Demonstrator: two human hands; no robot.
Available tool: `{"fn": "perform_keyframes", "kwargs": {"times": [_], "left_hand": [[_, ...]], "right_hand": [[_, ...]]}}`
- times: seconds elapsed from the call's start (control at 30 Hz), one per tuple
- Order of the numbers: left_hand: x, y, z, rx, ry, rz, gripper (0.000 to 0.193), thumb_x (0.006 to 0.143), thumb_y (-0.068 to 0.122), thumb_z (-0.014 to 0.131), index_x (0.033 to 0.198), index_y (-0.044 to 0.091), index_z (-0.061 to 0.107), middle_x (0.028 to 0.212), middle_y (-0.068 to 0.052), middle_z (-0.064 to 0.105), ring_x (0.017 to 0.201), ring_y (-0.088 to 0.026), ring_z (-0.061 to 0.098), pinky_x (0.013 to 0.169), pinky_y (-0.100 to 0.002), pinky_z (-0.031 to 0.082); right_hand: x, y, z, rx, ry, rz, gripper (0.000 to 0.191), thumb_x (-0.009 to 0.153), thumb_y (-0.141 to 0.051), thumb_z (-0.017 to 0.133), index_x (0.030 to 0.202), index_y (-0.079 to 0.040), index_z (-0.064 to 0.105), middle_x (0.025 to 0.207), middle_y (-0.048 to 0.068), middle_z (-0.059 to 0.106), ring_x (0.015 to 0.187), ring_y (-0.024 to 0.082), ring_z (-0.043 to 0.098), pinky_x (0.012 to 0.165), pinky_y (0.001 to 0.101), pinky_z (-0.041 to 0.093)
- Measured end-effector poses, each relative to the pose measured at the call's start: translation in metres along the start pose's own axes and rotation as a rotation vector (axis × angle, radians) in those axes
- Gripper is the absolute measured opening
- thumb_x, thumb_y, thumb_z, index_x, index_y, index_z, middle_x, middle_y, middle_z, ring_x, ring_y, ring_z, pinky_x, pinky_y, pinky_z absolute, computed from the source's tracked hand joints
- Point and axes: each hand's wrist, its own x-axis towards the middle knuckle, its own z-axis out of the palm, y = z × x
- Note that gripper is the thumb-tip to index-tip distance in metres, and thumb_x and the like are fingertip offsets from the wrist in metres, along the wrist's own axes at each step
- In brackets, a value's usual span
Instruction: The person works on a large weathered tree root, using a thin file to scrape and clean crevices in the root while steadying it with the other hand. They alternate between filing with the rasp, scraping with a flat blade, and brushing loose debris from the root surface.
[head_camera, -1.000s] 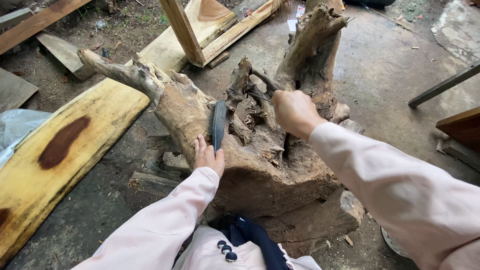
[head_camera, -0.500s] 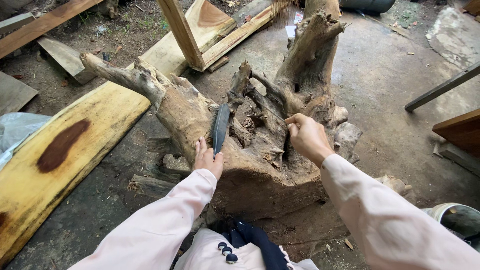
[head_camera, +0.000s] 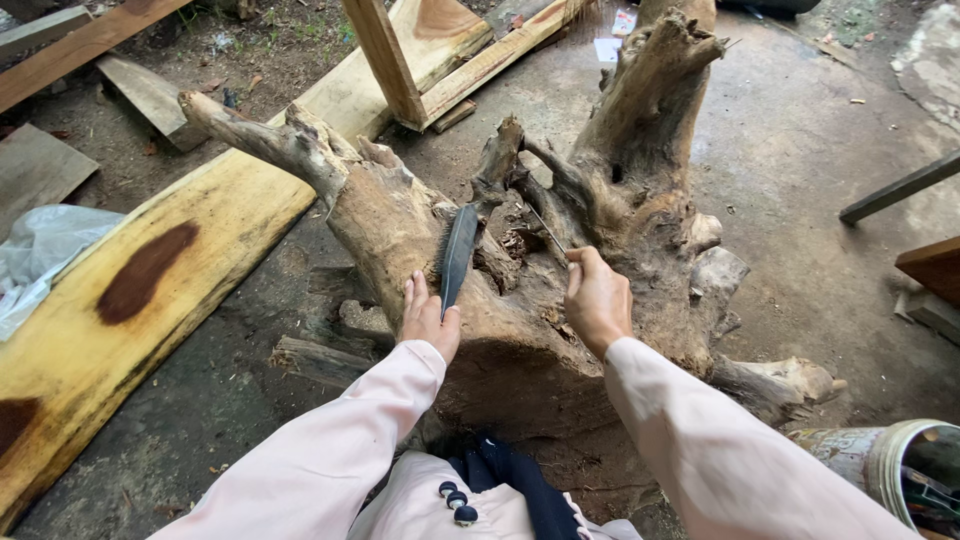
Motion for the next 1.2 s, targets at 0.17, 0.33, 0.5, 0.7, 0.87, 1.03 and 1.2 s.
{"fn": "perform_keyframes", "kwargs": {"times": [0.17, 0.33, 0.5, 0.7, 0.87, 1.03, 1.2], "left_hand": [[0.005, -0.008, 0.002, 0.025, -0.02, -0.001, 0.038, 0.095, 0.027, 0.053, 0.101, -0.009, 0.064, 0.166, -0.03, 0.01, 0.156, -0.043, 0.006, 0.126, -0.045, 0.012], [0.008, -0.016, 0.009, 0.022, -0.001, -0.006, 0.037, 0.095, 0.027, 0.054, 0.099, -0.009, 0.064, 0.165, -0.03, 0.009, 0.156, -0.043, 0.006, 0.126, -0.045, 0.013], [0.011, -0.017, 0.017, 0.006, 0.026, -0.001, 0.036, 0.094, 0.026, 0.055, 0.099, -0.008, 0.065, 0.165, -0.03, 0.009, 0.155, -0.044, 0.006, 0.124, -0.045, 0.014], [0.012, -0.018, 0.019, 0.021, 0.026, 0.005, 0.035, 0.093, 0.026, 0.056, 0.098, -0.008, 0.066, 0.165, -0.031, 0.009, 0.154, -0.046, 0.007, 0.124, -0.046, 0.015], [0.01, -0.015, 0.019, 0.024, 0.05, 0.028, 0.035, 0.094, 0.026, 0.057, 0.097, -0.008, 0.065, 0.165, -0.032, 0.01, 0.155, -0.046, 0.008, 0.124, -0.047, 0.016], [0.008, -0.009, 0.015, 0.019, 0.029, 0.0, 0.034, 0.093, 0.026, 0.056, 0.097, -0.007, 0.065, 0.165, -0.032, 0.009, 0.155, -0.046, 0.007, 0.124, -0.047, 0.016], [0.003, -0.005, 0.01, 0.005, 0.049, 0.022, 0.034, 0.093, 0.026, 0.056, 0.097, -0.007, 0.064, 0.165, -0.031, 0.01, 0.155, -0.046, 0.007, 0.124, -0.046, 0.015]], "right_hand": [[0.035, -0.012, 0.01, -0.038, -0.053, 0.018, 0.028, 0.108, -0.02, 0.044, 0.126, -0.013, 0.064, 0.098, 0.014, 0.075, 0.071, 0.015, 0.067, 0.07, 0.035, 0.056], [0.036, 0.009, -0.007, -0.137, -0.067, -0.223, 0.027, 0.107, -0.016, 0.046, 0.128, -0.012, 0.064, 0.088, 0.014, 0.075, 0.059, 0.017, 0.065, 0.056, 0.0343, 0.056], [0.02, 0.019, -0.033, -0.124, -0.03, -0.199, 0.027, 0.105, -0.017, 0.05, 0.124, -0.012, 0.067, 0.077, 0.013, 0.076, 0.054, 0.015, 0.064, 0.051, 0.0334, 0.052], [0.033, -0.003, -0.051, -0.177, -0.086, -0.187, 0.028, 0.105, -0.015, 0.047, 0.124, -0.01, 0.066, 0.084, 0.013, 0.075, 0.053, 0.017, 0.062, 0.05, 0.0362, 0.053], [0.054, -0.015, -0.065, -0.315, -0.138, -0.268, 0.028, 0.106, -0.013, 0.047, 0.122, -0.008, 0.069, 0.089, 0.015, 0.075, 0.056, 0.018, 0.064, 0.053, 0.0359, 0.053], [0.072, -0.052, -0.083, -0.533, -0.197, -0.407, 0.03, 0.105, -0.009, 0.044, 0.123, -0.006, 0.068, 0.099, 0.018, 0.074, 0.064, 0.019, 0.067, 0.056, 0.0334, 0.057], [0.074, -0.075, -0.093, -0.498, -0.246, -0.276, 0.034, 0.102, -0.006, 0.046, 0.122, -0.012, 0.073, 0.106, 0.015, 0.076, 0.073, 0.019, 0.071, 0.067, 0.0332, 0.057]]}}
